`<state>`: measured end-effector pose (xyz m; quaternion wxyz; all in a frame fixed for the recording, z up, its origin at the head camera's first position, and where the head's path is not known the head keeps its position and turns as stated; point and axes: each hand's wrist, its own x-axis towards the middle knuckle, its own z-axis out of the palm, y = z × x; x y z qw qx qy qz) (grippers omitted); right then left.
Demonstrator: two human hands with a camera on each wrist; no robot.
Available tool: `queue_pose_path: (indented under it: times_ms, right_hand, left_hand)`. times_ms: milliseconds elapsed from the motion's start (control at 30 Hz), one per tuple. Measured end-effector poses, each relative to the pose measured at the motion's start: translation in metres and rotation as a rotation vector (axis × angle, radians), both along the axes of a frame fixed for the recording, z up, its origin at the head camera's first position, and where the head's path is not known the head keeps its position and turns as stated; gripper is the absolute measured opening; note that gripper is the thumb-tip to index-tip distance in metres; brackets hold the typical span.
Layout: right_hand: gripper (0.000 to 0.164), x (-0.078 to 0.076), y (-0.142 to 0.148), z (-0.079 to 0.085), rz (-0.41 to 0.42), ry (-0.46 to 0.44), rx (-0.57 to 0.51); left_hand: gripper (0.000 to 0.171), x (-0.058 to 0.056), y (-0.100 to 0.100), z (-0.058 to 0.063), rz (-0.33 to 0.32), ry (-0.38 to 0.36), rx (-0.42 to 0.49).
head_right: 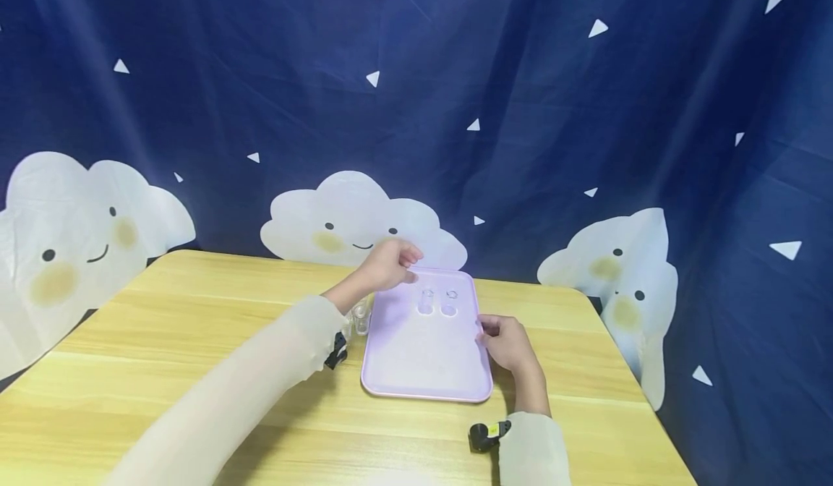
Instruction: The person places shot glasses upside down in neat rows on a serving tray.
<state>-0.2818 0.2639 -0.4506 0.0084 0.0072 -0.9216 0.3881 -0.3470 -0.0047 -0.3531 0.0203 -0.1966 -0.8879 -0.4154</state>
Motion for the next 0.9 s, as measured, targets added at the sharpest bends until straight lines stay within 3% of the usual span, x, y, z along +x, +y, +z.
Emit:
queue_pose_path:
  times_ms: [233, 533, 900]
  right_hand:
    - [0.038, -0.001, 0.0, -0.001, 0.0, 0.011, 0.007]
    - [0.038, 0.0, 0.0, -0.002, -0.001, 0.01, 0.004]
    - [0.038, -0.001, 0.0, -0.002, -0.002, 0.009, 0.003]
  left_hand:
    - [0.036, 0.003, -0.021, 0.002, -0.005, 0.046, -0.026]
    - [0.035, 0.008, -0.049, -0.005, -0.026, 0.078, -0.054]
    - [0.032, 0.028, -0.081, -0.02, -0.078, 0.107, -0.097]
